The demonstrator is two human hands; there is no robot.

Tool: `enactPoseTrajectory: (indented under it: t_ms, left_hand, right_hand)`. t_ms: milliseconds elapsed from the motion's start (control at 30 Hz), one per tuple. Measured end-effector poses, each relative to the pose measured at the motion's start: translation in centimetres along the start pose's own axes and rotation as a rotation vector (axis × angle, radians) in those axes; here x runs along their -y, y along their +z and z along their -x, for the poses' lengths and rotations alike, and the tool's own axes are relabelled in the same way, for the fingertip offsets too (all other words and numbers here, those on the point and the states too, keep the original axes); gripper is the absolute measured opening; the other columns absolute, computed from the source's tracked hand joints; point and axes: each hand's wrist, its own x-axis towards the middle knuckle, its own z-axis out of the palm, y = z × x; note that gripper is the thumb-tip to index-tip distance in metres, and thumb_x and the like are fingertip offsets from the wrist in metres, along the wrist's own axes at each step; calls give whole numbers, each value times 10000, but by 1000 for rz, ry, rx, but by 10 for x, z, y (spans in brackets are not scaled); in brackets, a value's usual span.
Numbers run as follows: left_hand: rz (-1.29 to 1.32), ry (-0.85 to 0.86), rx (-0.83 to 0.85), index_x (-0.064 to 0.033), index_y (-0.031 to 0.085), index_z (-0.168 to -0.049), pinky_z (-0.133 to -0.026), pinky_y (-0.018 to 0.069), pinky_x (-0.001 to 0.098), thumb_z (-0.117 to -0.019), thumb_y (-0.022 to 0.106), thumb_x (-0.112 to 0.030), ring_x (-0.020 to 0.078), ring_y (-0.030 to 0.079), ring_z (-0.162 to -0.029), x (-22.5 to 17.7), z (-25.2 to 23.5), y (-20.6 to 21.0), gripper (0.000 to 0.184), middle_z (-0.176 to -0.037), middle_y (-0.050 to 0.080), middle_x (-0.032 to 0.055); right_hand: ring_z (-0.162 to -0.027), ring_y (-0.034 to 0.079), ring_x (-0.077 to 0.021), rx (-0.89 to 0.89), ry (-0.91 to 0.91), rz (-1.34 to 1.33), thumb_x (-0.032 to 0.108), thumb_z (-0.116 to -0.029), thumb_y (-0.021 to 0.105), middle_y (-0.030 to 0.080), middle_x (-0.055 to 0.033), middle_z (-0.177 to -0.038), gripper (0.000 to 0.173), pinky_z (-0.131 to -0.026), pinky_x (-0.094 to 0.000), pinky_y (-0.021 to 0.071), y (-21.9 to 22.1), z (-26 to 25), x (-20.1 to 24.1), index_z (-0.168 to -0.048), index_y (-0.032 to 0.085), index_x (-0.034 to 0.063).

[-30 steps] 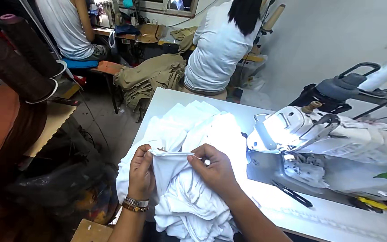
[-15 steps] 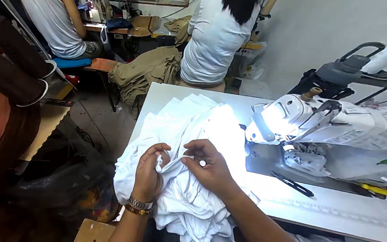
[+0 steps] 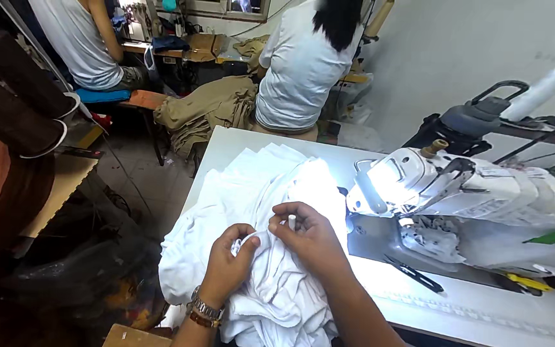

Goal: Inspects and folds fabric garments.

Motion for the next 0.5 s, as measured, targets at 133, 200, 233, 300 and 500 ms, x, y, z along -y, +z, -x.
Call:
enactPoseTrajectory:
  t_ms: [133, 200, 233, 300, 500]
  left_hand:
    - [51, -58, -64, -112, 723, -1060, -785, 571, 256, -994, 584, -136, 54, 675, -856, -4, 3, 7, 156, -951, 718, -31]
    - [93, -79, -102, -117, 739, -1025, -745, 572, 256, -979, 618, -141, 64, 676, -820, -3, 3, 10, 132, -922, 722, -25]
    - [116, -79, -111, -116, 748, -1005, -736, 574, 262, -970, 647, -150, 71, 678, -811, -2, 3, 10, 112, -911, 725, -22]
    - [146, -86, -112, -121, 756, -969, -731, 572, 264, -952, 683, -153, 74, 677, -804, -1, 3, 10, 82, -892, 726, -22]
    - [142, -88, -108, -121, 747, -986, -754, 574, 266, -961, 661, -138, 73, 678, -828, -1, 4, 9, 91, -913, 725, -24]
  right_hand:
    - [-660, 560, -103, 53, 46, -177, 42, -914, 554, 647, -24, -987, 343, -571, -237, 493, -2, 3, -1, -1222, 692, 99]
    - [-705, 562, -97, 57, -17, -130, 86, -944, 516, 611, -6, -1035, 362, -588, -232, 502, 0, 6, 1, -1247, 712, 122]
    - [-726, 575, -89, 43, -46, -69, 106, -960, 522, 616, 5, -1046, 364, -597, -226, 510, 2, 8, 2, -1267, 715, 139]
    - [-816, 625, -73, 8, -108, 10, 120, -961, 576, 654, 21, -1046, 363, -680, -218, 550, 7, 14, 4, -1301, 704, 143]
    - [-806, 684, -76, -139, -180, -75, 66, -886, 699, 721, -4, -932, 400, -726, -202, 593, 19, 26, -1, -1285, 691, 81]
